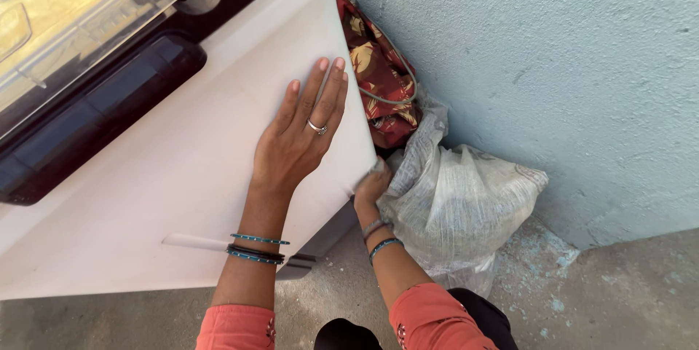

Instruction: The person wipes the exterior surfaces, top lid, control knobs, and lower base of a washing machine with a cloth.

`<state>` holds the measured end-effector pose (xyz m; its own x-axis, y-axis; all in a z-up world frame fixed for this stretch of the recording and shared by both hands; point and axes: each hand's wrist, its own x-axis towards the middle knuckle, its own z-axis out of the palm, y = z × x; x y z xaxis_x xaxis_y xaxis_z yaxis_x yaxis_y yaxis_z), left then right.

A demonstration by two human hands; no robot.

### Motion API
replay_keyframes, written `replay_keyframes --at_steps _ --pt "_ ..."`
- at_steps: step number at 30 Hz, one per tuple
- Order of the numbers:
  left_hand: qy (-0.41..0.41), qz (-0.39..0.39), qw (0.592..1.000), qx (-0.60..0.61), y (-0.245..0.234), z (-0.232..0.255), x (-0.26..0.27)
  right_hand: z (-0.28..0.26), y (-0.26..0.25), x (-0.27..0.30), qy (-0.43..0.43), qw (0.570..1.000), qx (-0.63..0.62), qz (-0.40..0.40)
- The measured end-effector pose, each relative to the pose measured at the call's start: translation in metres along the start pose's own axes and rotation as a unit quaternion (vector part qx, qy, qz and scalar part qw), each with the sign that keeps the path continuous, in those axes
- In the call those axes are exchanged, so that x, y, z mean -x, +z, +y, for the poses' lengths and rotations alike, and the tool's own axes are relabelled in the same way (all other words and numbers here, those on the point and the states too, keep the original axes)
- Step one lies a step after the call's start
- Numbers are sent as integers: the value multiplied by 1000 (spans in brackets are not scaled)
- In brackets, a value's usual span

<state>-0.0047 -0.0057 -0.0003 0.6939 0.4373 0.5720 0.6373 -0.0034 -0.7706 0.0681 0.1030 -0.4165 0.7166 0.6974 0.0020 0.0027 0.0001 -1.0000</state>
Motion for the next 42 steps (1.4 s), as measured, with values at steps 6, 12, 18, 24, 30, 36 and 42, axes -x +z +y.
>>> replay_keyframes --at_steps 6,12,18,24,30,36,42 --pt "-4 15 998 62 -2 -2 5 -106 -1 12 -43 997 29 53" --pt "-27 20 987 157 -6 -4 7 -286 -32 46 -275 959 -55 -40" --pt "-57 31 935 350 -12 -9 11 -364 -58 50 -390 907 -83 -139" --pt "53 -17 977 207 17 35 27 -254 -21 41 -342 932 -67 -98" --pt "87 -118 960 240 50 151 77 3 2 44 -348 912 116 -183" --pt "100 -200 946 235 69 214 99 69 -26 55 -317 877 249 -261" --pt "116 -218 938 243 60 182 89 37 -39 89 -265 919 191 -219"
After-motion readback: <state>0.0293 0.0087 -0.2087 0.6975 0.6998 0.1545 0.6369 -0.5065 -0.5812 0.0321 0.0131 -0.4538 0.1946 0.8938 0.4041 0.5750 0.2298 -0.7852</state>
